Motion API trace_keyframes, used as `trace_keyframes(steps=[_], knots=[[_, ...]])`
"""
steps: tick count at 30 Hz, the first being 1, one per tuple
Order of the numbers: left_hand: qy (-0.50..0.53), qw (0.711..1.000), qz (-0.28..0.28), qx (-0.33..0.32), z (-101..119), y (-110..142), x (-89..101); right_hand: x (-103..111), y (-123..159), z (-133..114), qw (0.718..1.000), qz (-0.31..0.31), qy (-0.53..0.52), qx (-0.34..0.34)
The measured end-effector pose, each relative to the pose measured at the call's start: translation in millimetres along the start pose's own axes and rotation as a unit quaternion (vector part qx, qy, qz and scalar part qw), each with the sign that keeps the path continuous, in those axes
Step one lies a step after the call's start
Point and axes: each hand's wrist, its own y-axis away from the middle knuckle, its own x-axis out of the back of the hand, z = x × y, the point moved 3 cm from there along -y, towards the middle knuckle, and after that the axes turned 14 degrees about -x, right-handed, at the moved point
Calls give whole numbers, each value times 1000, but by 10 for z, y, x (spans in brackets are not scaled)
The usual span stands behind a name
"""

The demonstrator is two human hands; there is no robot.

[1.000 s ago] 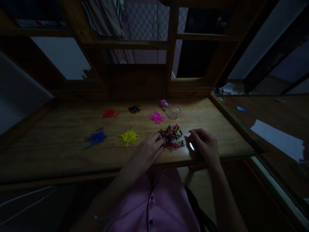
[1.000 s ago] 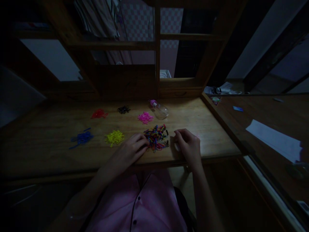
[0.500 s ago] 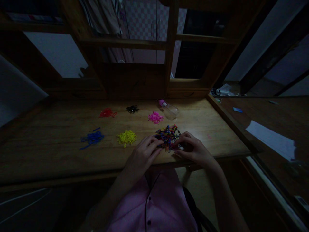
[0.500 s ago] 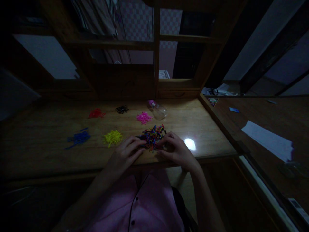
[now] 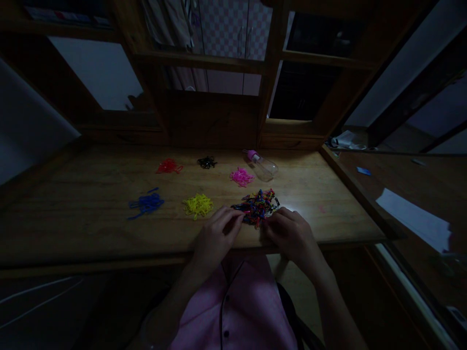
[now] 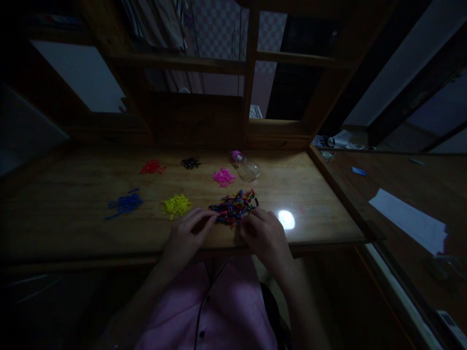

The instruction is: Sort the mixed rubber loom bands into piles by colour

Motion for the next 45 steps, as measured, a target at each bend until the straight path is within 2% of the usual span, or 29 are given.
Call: trace_keyframes(steps=[6, 10, 13, 17, 19, 24, 27, 39, 45], knots=[[15, 1000, 12, -1, -25, 9, 1, 35, -16, 73, 989, -2, -122, -79], [15, 1000, 4, 8, -51, 7, 4, 75, -36, 143, 979, 39, -147, -135], [17, 1000, -6, 16, -54, 0, 17, 145, -12, 94, 981, 60, -134, -125], [23, 1000, 1, 21, -54, 0, 34, 118, 65, -39, 990, -29, -118, -73], [25, 999, 6, 23, -58, 5, 34, 63, 86, -79, 994, -46, -81, -64], [24, 999, 14, 30, -74, 12, 36, -54, 0, -136, 997, -16, 48, -60], [24, 999, 12, 27, -79, 14, 41, -57, -66, -148, 995, -15, 71, -68], [32, 999, 8, 39, -89, 18, 46, 83, -107, 55, 985, 7, -88, -148], [23, 999, 8, 40, -101, 19, 42, 111, -131, 4, 980, 41, -153, -124]])
